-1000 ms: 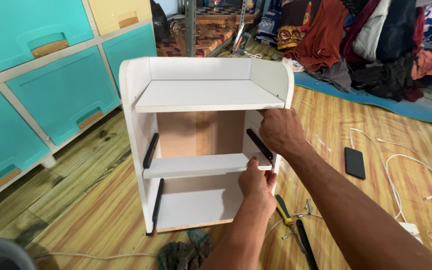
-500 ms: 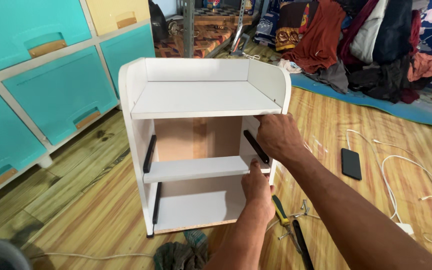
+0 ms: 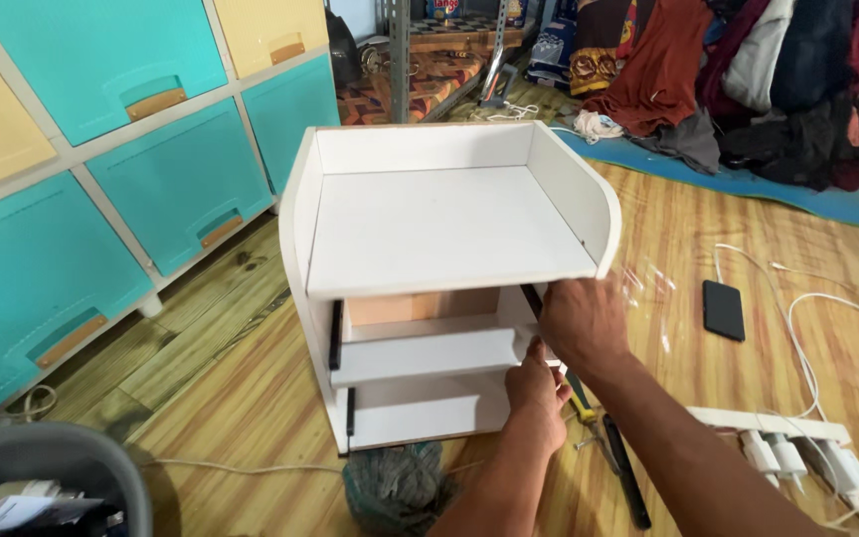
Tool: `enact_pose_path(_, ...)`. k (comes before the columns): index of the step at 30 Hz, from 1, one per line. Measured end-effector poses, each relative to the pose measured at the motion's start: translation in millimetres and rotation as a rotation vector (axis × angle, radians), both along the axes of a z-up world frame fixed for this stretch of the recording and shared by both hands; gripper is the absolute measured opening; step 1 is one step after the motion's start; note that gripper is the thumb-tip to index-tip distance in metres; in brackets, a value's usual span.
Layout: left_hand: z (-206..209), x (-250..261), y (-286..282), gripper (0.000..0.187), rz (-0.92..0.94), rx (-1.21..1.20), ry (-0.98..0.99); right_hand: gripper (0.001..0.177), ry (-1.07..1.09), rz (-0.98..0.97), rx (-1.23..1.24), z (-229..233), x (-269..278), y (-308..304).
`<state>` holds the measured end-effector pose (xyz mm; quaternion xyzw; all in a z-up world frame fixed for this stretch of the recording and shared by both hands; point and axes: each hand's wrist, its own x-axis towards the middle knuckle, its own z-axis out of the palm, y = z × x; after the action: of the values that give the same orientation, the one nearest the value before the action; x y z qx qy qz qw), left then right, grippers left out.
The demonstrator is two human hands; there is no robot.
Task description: The person wipes the interior surfaces of a white wooden shelf unit with a cloth, then inserts black metal drawer slides into the side panels. The person aligns and secures the slides in place.
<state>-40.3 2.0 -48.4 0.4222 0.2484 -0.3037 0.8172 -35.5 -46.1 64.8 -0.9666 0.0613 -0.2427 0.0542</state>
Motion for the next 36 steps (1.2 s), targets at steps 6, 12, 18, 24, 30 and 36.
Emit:
enact_pose_path(6, -20.7, -11.2, 4.1, 0.029, -0.018, -0.04, 0.11, 0.015, -0.134, 0.061, -0.024, -21.8, -30.7, -0.6)
enact_pose_path(12, -12.1, -15.1, 19.9, 0.028, -0.085, 0.072, 0.021, 0.021, 0.17, -0.059, 0.039, -39.4, -28.1, -4.4)
enact_pose_path(18, 9.7, -1.9, 48.8, 0.053, -0.232, 0.102, 0.034, 0.03, 0.299, -0.131, 0.276, -76.0, -29.2, 11.2)
enact_pose_path(24, 32.1, -9.4, 74.4, 0.061, -0.367, 0.352, -0.117, 0.037, 0.212, -0.146, 0.355, -94.1, -37.4, 16.8)
enact_pose_path(30, 48.3, -11.2, 75.0, 0.063, -0.295, 0.763, -0.434, 0.04, 0.211, -0.121, 0.37, -90.9, -39.6, 20.5)
enact_pose_path(36, 34.1, -1.0, 65.6, 0.05, -0.124, 0.807, -0.568, 0.04, 0.214, -0.197, 0.362, -85.0, -42.8, 28.6)
